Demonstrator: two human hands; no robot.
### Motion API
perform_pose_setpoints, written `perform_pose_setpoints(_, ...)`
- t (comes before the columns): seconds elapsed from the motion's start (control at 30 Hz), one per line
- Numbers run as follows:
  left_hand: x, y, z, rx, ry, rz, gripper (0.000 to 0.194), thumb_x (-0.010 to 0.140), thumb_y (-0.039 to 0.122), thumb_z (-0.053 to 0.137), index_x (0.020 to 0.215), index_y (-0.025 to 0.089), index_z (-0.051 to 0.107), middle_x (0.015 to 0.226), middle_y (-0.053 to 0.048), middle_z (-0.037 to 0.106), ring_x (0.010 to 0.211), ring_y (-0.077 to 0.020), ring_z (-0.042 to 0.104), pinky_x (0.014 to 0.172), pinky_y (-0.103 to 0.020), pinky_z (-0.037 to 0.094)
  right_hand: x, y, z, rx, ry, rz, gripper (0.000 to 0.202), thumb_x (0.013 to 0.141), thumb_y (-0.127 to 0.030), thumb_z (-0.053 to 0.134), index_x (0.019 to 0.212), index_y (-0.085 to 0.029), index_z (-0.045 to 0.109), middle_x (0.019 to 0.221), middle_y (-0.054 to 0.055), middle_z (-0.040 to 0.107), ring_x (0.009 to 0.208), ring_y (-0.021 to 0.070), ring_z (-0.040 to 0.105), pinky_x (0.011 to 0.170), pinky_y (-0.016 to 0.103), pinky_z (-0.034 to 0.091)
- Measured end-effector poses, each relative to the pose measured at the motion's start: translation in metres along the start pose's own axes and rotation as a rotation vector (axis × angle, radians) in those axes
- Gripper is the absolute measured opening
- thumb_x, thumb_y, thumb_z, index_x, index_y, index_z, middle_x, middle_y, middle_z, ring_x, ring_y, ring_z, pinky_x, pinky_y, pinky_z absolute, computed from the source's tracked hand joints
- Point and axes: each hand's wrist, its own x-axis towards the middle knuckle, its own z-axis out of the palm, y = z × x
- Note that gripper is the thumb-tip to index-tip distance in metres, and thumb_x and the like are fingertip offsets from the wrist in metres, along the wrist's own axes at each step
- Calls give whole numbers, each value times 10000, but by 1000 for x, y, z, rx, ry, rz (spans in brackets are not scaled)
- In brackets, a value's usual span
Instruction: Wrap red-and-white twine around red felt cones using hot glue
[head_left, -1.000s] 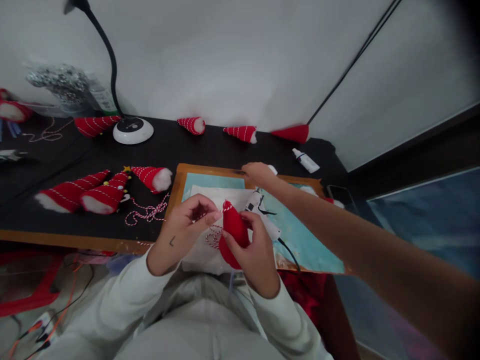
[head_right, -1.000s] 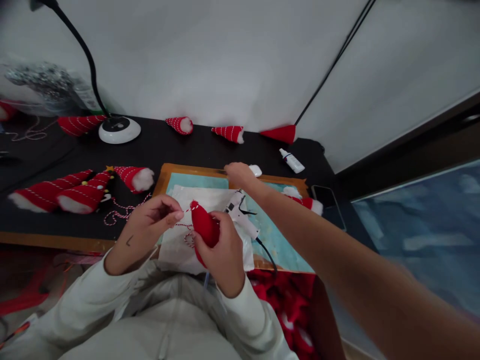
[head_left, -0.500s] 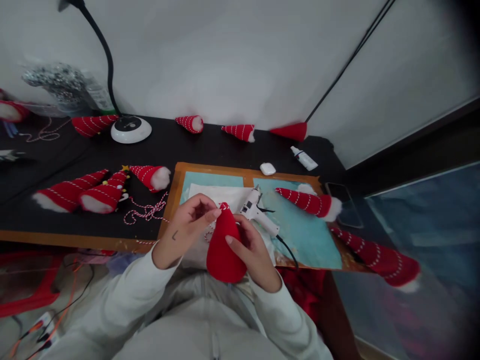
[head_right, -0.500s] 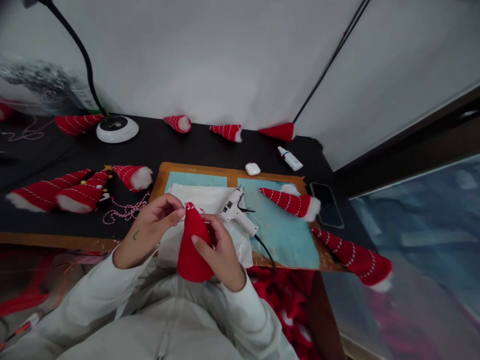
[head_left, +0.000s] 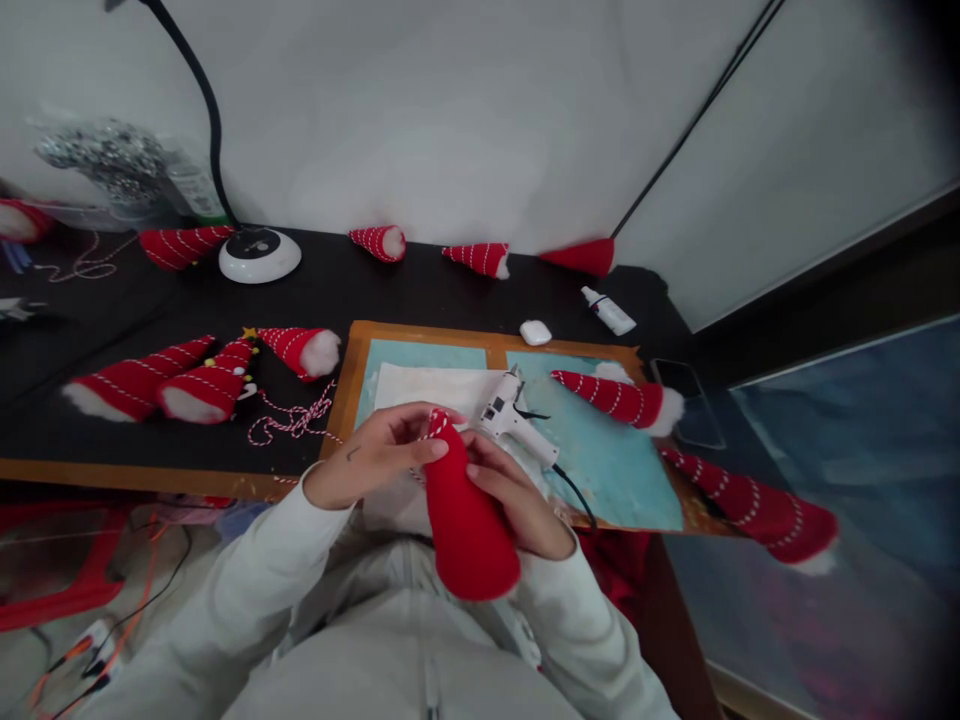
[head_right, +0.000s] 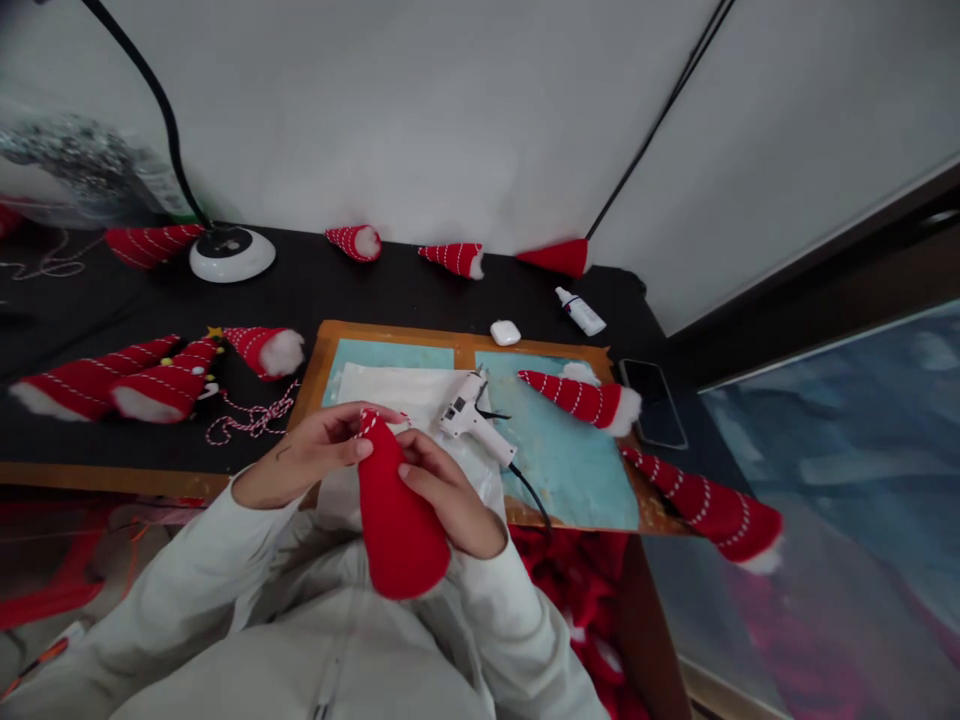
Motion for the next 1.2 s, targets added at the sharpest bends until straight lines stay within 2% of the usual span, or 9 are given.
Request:
perform_pose_setpoints(0.07,1,-2,-2,-21,-49,-23,360,791,464,767,962,157,686,849,-29,621,779,-142,545,670,-239,422,-1,-3,-2,-154,35,-33,226,879,-446,570,1009,-269,624,1000,19,688,925,229,639,824,349,511)
perform_pose_setpoints(0.17,2,-5,1,-36,72,18,336,781,429,784,943,157,670,803,-1,601,716,-116,517,646,-222,411,-4,-2,2,-506,227,-240,300,927,-434,529,1161,-255,589,1193,69,659,1133,252,598,999,406,462)
perform_pose_setpoints(0.33,5,-8,6,-46,239,80,359,719,408,828,861,155,617,789,10,607,708,-113,517,639,-210,415,-3,7,14,-880,352,-384,509,751,-390,743,1187,-197,565,1188,139,660,1081,312,623,938,476,506)
perform_pose_setpoints(0.43,4,-7,4,-29,233,58,375,695,382,847,890,154,623,767,21,592,685,-106,496,627,-209,404,2,8,14,-816,395,-362,368,761,-302,675,1108,-206,596,1102,107,693,988,276,653,894,438,528)
perform_pose_setpoints(0.67,0,1,-8,33,-1,-39,441,687,425,852,984,137,698,859,-39,668,771,-148,558,695,-249,440,2,3,-8,-309,21,-143,288,821,-364,561,1049,-234,680,985,32,738,876,230,676,778,348,544)
perform_pose_setpoints(0.8,0,-4,-5,-27,-74,-31,480,691,491,839,982,127,721,856,-55,686,747,-149,569,699,-262,455,1,11,-12,-88,-29,-46,380,809,-381,549,1151,-244,643,1083,55,738,943,253,695,817,386,559)
perform_pose_setpoints(0.93,4,-12,0,-71,103,14,430,706,451,842,959,130,706,857,-45,690,787,-150,591,724,-243,468,-3,8,-7,-359,142,-280,380,910,-429,522,1242,-246,553,1288,96,648,1173,265,625,998,424,498)
perform_pose_setpoints(1.03,7,-13,4,-73,229,53,398,677,382,870,935,139,688,861,-34,690,797,-146,593,715,-226,471,-3,3,2,-751,263,-395,562,788,-487,699,1250,-209,540,1270,148,640,1172,331,607,1013,489,476)
perform_pose_setpoints(1.2,6,-8,1,-28,225,69,395,651,352,885,937,143,711,863,-29,695,799,-143,592,717,-219,478,7,-1,8,-853,332,-390,416,762,-291,672,1162,-203,600,1191,130,637,1105,305,624,984,474,494)
